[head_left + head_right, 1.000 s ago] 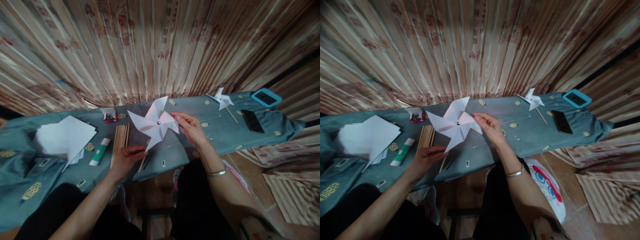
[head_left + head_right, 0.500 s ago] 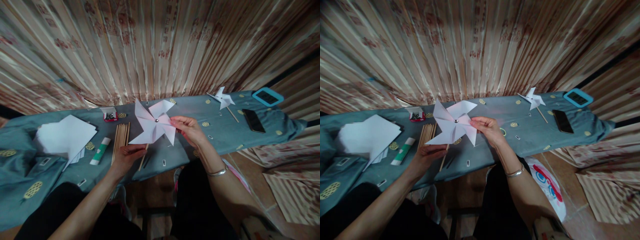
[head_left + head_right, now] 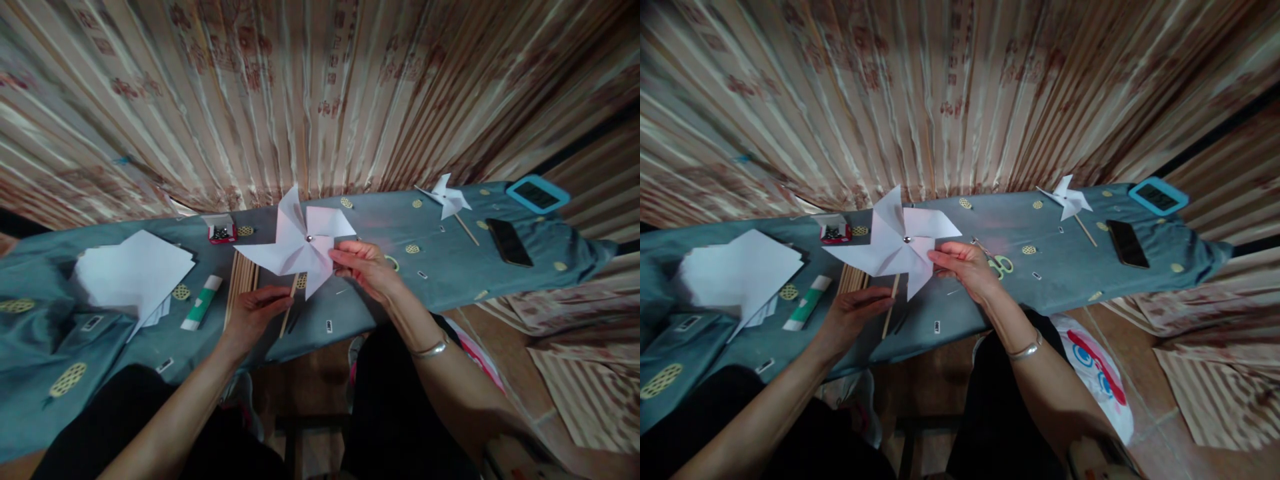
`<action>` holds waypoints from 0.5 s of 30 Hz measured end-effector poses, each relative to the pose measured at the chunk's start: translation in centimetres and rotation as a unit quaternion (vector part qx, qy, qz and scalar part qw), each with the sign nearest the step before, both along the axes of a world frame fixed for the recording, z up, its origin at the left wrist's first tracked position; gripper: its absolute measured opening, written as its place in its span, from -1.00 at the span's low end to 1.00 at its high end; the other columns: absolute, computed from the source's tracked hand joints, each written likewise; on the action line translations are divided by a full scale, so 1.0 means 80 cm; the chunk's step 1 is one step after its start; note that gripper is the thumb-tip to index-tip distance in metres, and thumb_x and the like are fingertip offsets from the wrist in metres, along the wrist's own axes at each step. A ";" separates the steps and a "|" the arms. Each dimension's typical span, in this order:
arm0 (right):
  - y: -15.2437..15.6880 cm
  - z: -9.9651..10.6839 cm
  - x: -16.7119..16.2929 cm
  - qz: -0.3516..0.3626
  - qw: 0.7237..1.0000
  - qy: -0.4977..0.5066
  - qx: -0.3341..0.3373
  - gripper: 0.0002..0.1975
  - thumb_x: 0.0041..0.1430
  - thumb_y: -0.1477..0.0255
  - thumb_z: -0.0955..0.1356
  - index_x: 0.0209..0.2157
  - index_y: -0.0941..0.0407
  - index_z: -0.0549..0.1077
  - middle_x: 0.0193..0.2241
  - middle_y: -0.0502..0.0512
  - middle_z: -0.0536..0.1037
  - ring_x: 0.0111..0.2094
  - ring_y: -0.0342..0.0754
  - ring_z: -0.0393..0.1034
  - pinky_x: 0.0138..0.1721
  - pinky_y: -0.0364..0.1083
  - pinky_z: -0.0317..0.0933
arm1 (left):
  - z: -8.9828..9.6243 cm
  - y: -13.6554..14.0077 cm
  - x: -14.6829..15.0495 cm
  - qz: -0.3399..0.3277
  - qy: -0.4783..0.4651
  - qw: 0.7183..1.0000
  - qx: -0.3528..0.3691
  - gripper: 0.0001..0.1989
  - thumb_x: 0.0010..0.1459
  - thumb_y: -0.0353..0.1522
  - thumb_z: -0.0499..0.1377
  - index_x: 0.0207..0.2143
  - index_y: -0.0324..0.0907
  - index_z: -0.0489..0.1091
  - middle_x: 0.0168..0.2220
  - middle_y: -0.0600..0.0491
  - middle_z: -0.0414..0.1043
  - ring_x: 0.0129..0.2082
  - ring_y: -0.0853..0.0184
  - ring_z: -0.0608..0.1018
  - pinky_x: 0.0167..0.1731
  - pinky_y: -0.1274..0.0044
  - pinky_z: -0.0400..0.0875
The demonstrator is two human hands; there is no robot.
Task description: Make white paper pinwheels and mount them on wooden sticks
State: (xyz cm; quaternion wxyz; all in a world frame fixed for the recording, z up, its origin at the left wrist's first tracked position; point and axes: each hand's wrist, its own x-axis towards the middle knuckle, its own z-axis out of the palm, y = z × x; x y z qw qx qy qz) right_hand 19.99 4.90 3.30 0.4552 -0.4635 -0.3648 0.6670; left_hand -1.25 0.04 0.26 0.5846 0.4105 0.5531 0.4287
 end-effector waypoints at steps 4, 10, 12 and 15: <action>-0.003 -0.004 -0.006 0.024 1.000 0.012 -0.010 -0.71 -0.27 0.30 0.58 -0.48 0.14 0.56 -0.56 -0.04 0.57 -0.53 -0.23 0.44 -0.50 -0.26 0.33 | 0.001 0.000 0.000 0.002 0.005 1.000 -0.002 -0.76 -0.30 -0.26 0.44 -0.48 -0.14 0.61 -0.44 0.02 0.60 -0.40 0.30 0.55 -0.31 0.52 0.42; -0.003 -0.005 -0.008 0.027 0.999 0.027 -0.028 -0.72 -0.25 0.33 0.58 -0.46 0.14 0.56 -0.56 -0.04 0.57 -0.53 -0.23 0.43 -0.49 -0.24 0.35 | 0.001 0.000 -0.001 -0.002 0.009 1.000 0.007 -0.75 -0.28 -0.24 0.43 -0.46 -0.13 0.62 -0.39 0.01 0.62 -0.34 0.24 0.57 -0.23 0.47 0.43; -0.002 -0.002 -0.007 0.018 0.999 0.025 -0.027 -0.73 -0.26 0.33 0.58 -0.49 0.14 0.56 -0.56 -0.05 0.56 -0.56 -0.25 0.41 -0.50 -0.24 0.34 | 0.001 -0.001 -0.002 -0.001 0.010 1.000 0.004 -0.73 -0.29 -0.23 0.44 -0.46 -0.13 0.61 -0.38 0.00 0.62 -0.32 0.24 0.57 -0.21 0.46 0.44; -0.002 0.002 -0.006 0.010 0.999 0.022 -0.028 -0.75 -0.28 0.33 0.59 -0.52 0.13 0.56 -0.57 -0.05 0.56 -0.58 -0.26 0.39 -0.52 -0.26 0.34 | 0.000 -0.001 -0.002 0.005 0.005 1.000 -0.004 -0.71 -0.32 -0.22 0.46 -0.46 -0.13 0.61 -0.39 0.00 0.62 -0.34 0.25 0.57 -0.22 0.47 0.44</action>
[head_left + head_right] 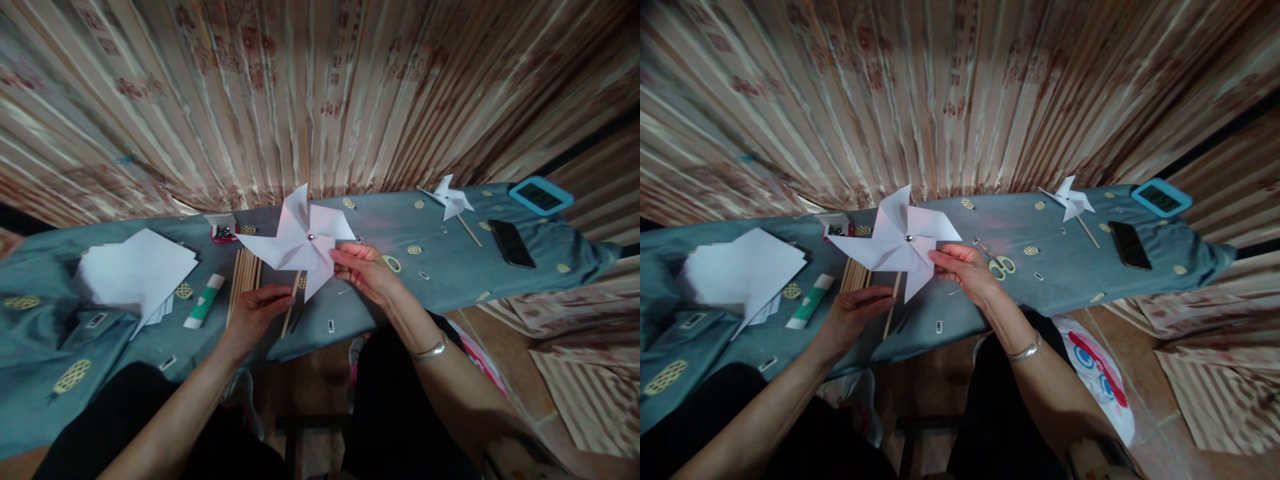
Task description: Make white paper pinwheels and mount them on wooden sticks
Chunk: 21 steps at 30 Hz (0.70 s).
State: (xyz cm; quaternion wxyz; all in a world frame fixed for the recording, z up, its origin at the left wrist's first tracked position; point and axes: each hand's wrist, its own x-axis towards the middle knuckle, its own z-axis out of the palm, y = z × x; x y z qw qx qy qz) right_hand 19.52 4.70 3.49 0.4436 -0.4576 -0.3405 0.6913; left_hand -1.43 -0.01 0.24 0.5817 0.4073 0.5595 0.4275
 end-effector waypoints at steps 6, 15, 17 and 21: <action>-0.001 -0.002 -0.002 0.003 1.000 0.017 -0.012 -0.73 -0.28 0.35 0.59 -0.50 0.16 0.56 -0.57 -0.05 0.57 -0.57 -0.26 0.42 -0.52 -0.28 0.35 | -0.003 0.001 0.001 -0.008 0.009 1.000 0.013 -0.71 -0.30 -0.20 0.45 -0.46 -0.13 0.62 -0.38 0.00 0.62 -0.33 0.22 0.57 -0.20 0.45 0.43; -0.006 -0.013 -0.016 0.015 0.996 0.078 -0.046 -0.73 -0.24 0.38 0.59 -0.45 0.14 0.54 -0.56 -0.03 0.61 -0.54 -0.20 0.50 -0.53 -0.27 0.39 | 0.000 0.000 0.002 -0.025 -0.016 0.999 0.020 -0.71 -0.25 -0.20 0.43 -0.43 -0.14 0.62 -0.40 0.01 0.61 -0.34 0.23 0.56 -0.25 0.48 0.42; -0.008 -0.015 -0.019 0.021 0.995 0.089 -0.051 -0.73 -0.24 0.40 0.58 -0.45 0.14 0.54 -0.56 -0.01 0.61 -0.53 -0.17 0.52 -0.53 -0.26 0.39 | -0.002 0.000 0.002 -0.025 -0.019 0.999 0.023 -0.74 -0.23 -0.23 0.43 -0.44 -0.14 0.62 -0.42 0.04 0.60 -0.37 0.27 0.55 -0.27 0.50 0.41; -0.010 -0.016 -0.022 0.040 0.993 0.098 -0.054 -0.70 -0.26 0.37 0.59 -0.44 0.16 0.55 -0.53 0.03 0.62 -0.51 -0.16 0.54 -0.52 -0.26 0.40 | -0.005 0.000 0.002 -0.024 -0.021 0.999 0.022 -0.76 -0.20 -0.26 0.42 -0.41 -0.15 0.62 -0.42 0.06 0.60 -0.35 0.27 0.56 -0.24 0.49 0.41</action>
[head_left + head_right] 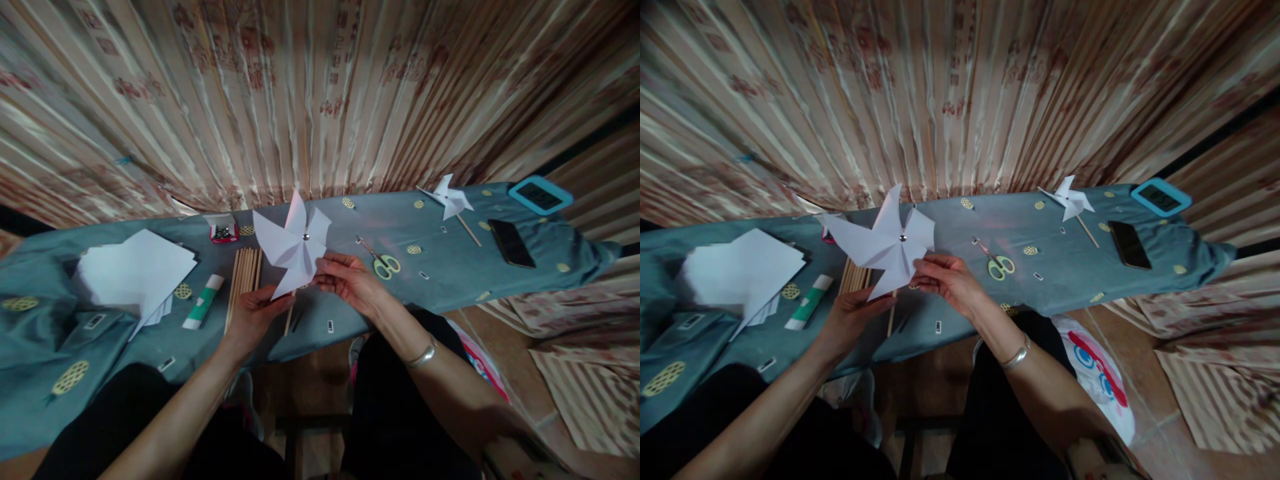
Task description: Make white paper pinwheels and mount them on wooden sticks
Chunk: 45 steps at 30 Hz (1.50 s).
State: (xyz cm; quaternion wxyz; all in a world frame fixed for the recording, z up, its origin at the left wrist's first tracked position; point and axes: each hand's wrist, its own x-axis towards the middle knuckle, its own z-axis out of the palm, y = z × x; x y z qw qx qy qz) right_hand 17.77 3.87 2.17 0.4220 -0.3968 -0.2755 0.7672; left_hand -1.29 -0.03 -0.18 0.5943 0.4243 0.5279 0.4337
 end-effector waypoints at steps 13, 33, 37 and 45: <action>0.003 0.012 0.016 -0.035 0.978 -0.173 0.111 -0.64 -0.15 0.12 0.52 -0.56 0.15 0.51 -0.60 -0.01 0.55 -0.65 -0.28 0.28 -0.64 -0.24 0.08 | 0.006 0.000 -0.002 0.028 -0.014 0.999 -0.023 -0.70 -0.29 -0.24 0.45 -0.43 -0.17 0.62 -0.39 0.00 0.62 -0.35 0.26 0.58 -0.22 0.48 0.43; 0.027 0.015 0.051 -0.020 0.955 -0.205 0.213 -0.39 -0.16 0.36 0.54 0.01 0.00 0.44 -0.22 0.00 0.63 -0.13 0.00 0.50 0.06 0.08 0.33 | 0.005 -0.002 -0.001 -0.057 -0.041 0.995 -0.064 -0.76 -0.26 -0.31 0.42 -0.44 -0.18 0.62 -0.43 0.03 0.61 -0.36 0.29 0.56 -0.24 0.50 0.41; 0.028 0.020 0.057 0.012 0.959 -0.194 0.208 -0.51 -0.17 0.37 0.55 -0.11 0.02 0.53 -0.27 -0.02 0.64 -0.24 -0.06 0.51 -0.03 0.01 0.37 | 0.004 -0.001 -0.002 -0.070 -0.035 0.995 -0.066 -0.75 -0.25 -0.31 0.41 -0.43 -0.20 0.61 -0.42 0.01 0.60 -0.35 0.27 0.56 -0.22 0.48 0.41; 0.027 0.020 0.072 0.051 0.959 -0.180 0.212 -0.64 -0.24 0.35 0.59 -0.29 0.03 0.61 -0.32 -0.05 0.65 -0.36 -0.18 0.48 -0.19 -0.15 0.37 | 0.001 -0.004 -0.004 -0.080 0.027 0.995 -0.050 -0.77 -0.24 -0.25 0.41 -0.45 -0.14 0.62 -0.44 0.02 0.59 -0.41 0.30 0.53 -0.32 0.49 0.40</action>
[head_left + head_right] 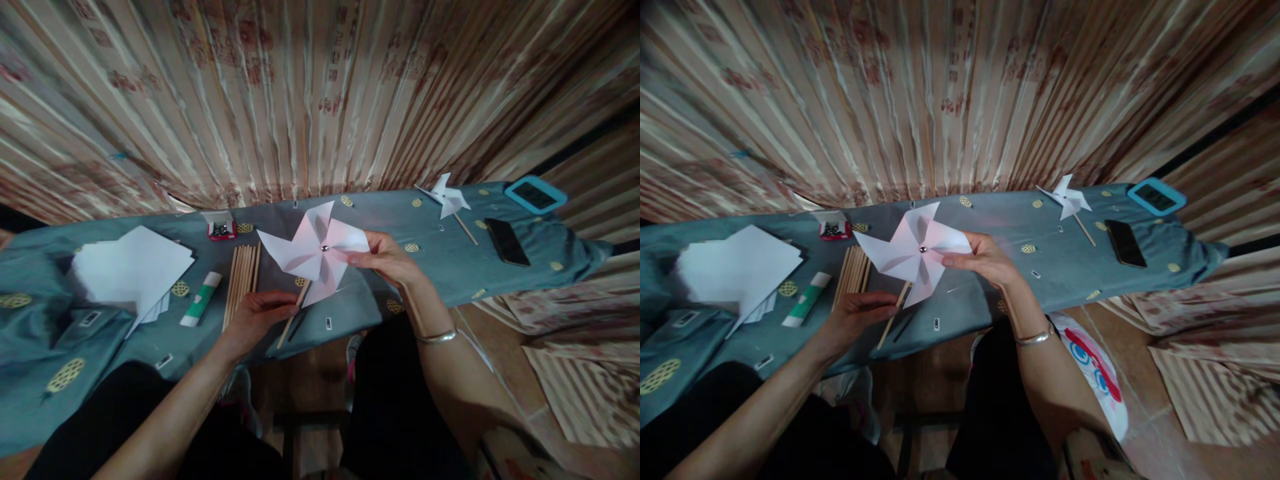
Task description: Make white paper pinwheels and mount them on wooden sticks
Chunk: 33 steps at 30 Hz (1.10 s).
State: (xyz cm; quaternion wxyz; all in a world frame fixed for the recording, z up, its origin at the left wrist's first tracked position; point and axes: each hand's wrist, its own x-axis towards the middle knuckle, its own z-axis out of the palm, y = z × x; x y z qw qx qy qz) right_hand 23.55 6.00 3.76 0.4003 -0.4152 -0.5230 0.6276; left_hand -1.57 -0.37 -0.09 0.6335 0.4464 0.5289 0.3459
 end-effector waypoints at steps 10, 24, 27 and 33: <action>-0.005 -0.001 -0.015 -0.025 0.999 -0.003 -0.037 -0.68 -0.25 0.38 0.58 -0.34 0.04 0.61 -0.32 -0.01 0.66 -0.29 -0.10 0.52 -0.05 -0.01 0.36 | -0.008 0.001 -0.001 -0.009 0.008 1.000 0.022 -0.79 -0.18 -0.25 0.40 -0.43 -0.11 0.62 -0.41 0.04 0.60 -0.38 0.29 0.55 -0.29 0.49 0.43; -0.008 -0.010 -0.033 -0.069 0.996 0.008 -0.047 -0.66 -0.28 0.36 0.58 -0.35 0.07 0.59 -0.32 0.01 0.66 -0.27 -0.04 0.53 0.00 0.05 0.36 | -0.002 0.000 0.004 0.005 -0.010 1.000 0.027 -0.73 -0.21 -0.22 0.40 -0.44 -0.19 0.61 -0.43 0.03 0.57 -0.38 0.28 0.53 -0.28 0.50 0.38; -0.010 -0.013 -0.037 -0.066 0.997 0.004 -0.041 -0.67 -0.27 0.33 0.58 -0.36 0.06 0.59 -0.32 0.02 0.66 -0.25 -0.03 0.53 0.00 0.06 0.36 | -0.006 -0.001 0.003 0.005 -0.008 0.999 0.032 -0.74 -0.18 -0.22 0.40 -0.43 -0.19 0.60 -0.45 0.05 0.56 -0.39 0.29 0.52 -0.29 0.49 0.38; -0.009 -0.002 -0.013 -0.013 0.998 0.049 -0.029 -0.56 -0.17 0.12 0.54 -0.22 0.01 0.58 -0.21 0.02 0.64 -0.14 -0.01 0.52 0.03 0.02 0.33 | -0.002 -0.001 0.002 -0.011 -0.024 1.000 0.014 -0.77 -0.20 -0.24 0.41 -0.42 -0.14 0.62 -0.40 0.05 0.59 -0.36 0.29 0.52 -0.26 0.50 0.38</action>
